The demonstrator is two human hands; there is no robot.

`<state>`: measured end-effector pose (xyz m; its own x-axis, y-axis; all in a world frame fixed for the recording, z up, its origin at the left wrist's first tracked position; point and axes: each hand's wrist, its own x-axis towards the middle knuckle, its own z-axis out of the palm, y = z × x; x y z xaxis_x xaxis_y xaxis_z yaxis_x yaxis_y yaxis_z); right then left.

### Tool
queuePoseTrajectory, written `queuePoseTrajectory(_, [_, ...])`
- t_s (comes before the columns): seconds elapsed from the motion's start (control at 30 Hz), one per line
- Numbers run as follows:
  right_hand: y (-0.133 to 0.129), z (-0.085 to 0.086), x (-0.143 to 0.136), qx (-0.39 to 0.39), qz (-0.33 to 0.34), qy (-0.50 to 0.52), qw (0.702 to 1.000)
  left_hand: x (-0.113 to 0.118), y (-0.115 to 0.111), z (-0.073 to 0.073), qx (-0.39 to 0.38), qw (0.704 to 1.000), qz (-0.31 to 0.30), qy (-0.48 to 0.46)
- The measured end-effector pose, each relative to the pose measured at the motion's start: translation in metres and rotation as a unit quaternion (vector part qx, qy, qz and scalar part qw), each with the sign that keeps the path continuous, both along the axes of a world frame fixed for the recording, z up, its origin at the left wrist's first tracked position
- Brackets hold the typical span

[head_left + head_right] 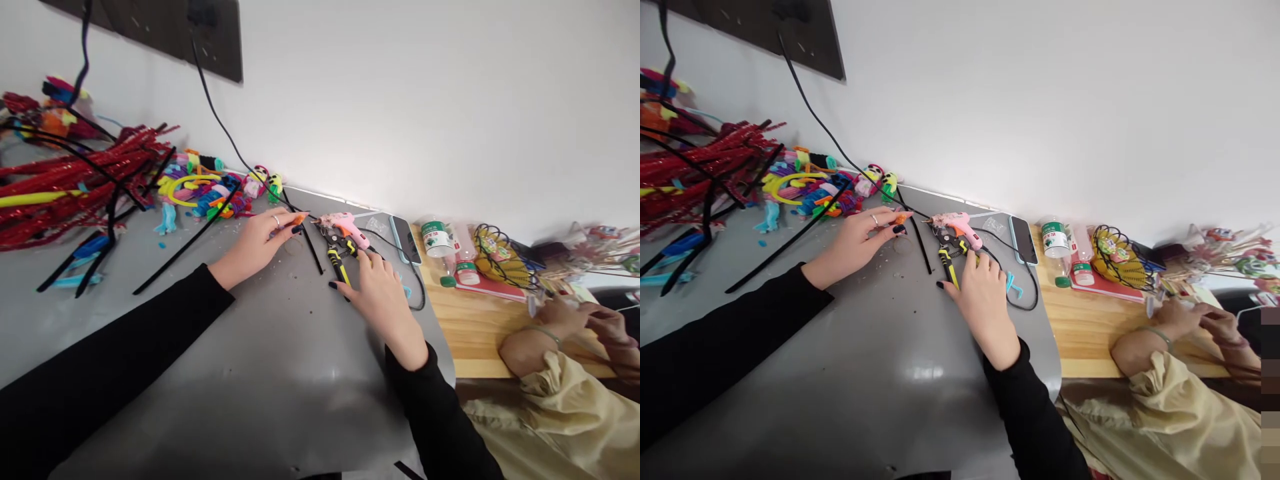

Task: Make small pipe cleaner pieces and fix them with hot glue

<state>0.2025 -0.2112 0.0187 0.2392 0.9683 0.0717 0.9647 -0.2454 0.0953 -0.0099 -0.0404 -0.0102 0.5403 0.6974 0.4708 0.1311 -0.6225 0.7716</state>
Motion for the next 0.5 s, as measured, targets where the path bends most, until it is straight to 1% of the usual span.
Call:
queuePoseTrajectory(0.07, [0.008,0.008,0.003,-0.049,-0.011,0.021,0.999,0.000,0.001,-0.002,0.001,1.000,-0.001,0.010])
queuePoseTrajectory(0.2, [0.026,0.029,0.007,-0.111,-0.015,0.057,0.992,-0.001,0.003,-0.004,-0.043,0.999,0.008,-0.005])
queuePoseTrajectory(0.27, [0.033,0.040,0.005,-0.134,-0.043,0.055,0.988,-0.001,0.004,-0.004,-0.059,0.998,0.010,-0.026])
queuePoseTrajectory(0.37, [0.036,0.054,-0.003,-0.154,-0.069,0.031,0.985,0.001,0.004,-0.003,-0.065,0.997,0.000,-0.051])
queuePoseTrajectory(0.5, [0.032,0.064,-0.008,-0.162,-0.048,-0.046,0.984,0.001,0.002,0.001,-0.064,0.995,-0.014,-0.069])
